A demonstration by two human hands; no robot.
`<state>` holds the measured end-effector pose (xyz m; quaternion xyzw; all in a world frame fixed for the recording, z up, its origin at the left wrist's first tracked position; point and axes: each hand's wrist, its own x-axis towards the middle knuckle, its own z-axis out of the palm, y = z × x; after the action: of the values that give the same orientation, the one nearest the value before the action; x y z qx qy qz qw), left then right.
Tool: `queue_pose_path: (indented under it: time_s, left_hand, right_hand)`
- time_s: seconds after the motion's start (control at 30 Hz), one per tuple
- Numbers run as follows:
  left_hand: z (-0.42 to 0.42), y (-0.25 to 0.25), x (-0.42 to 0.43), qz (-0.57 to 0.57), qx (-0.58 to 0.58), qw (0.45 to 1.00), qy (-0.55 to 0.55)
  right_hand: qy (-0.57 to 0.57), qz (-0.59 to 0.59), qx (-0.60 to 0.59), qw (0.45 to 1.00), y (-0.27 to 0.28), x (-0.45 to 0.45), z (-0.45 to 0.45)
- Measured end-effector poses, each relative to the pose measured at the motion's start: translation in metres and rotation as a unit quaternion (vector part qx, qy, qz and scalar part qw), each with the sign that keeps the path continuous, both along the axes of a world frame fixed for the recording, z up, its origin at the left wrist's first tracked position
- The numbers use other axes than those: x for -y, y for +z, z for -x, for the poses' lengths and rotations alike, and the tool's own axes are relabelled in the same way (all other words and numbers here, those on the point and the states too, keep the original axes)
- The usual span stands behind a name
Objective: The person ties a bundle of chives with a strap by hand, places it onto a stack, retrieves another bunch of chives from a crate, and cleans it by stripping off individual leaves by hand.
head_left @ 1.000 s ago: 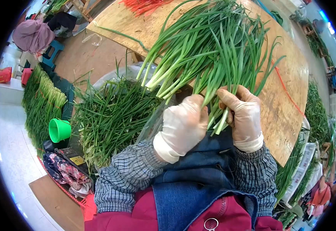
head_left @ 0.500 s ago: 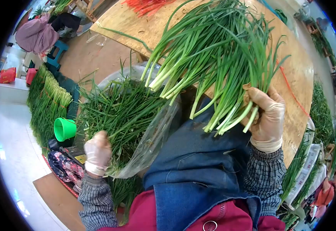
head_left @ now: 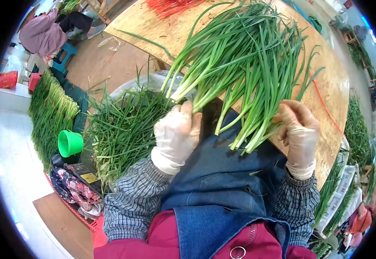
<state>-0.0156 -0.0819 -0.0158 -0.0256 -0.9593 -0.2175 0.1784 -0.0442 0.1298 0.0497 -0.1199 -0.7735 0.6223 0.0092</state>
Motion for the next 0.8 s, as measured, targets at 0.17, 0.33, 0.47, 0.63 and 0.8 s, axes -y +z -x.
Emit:
queue_pose_path:
  time_s: [0.17,0.33,0.47,0.63,0.8]
  left_hand:
    - [-0.015,0.017,-0.013,-0.117,-0.043,0.983,-0.135]
    - [0.006,0.034,0.006,0.018,-0.141,0.99,0.018]
    - [0.028,0.013,0.011,0.153,-0.109,0.982,0.024]
    - [-0.004,0.028,-0.019,0.004,-0.132,0.988,-0.086]
    - [-0.003,0.029,-0.007,-0.197,-0.105,0.961,-0.164]
  right_hand:
    - [0.068,0.051,0.057,0.995,0.018,0.024,0.01]
    - [0.137,0.06,0.081,0.985,0.016,0.032,0.025]
    - [0.189,0.08,0.105,0.973,0.015,0.041,0.033]
    - [0.165,0.141,0.174,0.961,-0.001,0.052,0.036]
    - [0.108,0.193,0.159,0.962,-0.007,0.045,0.033]
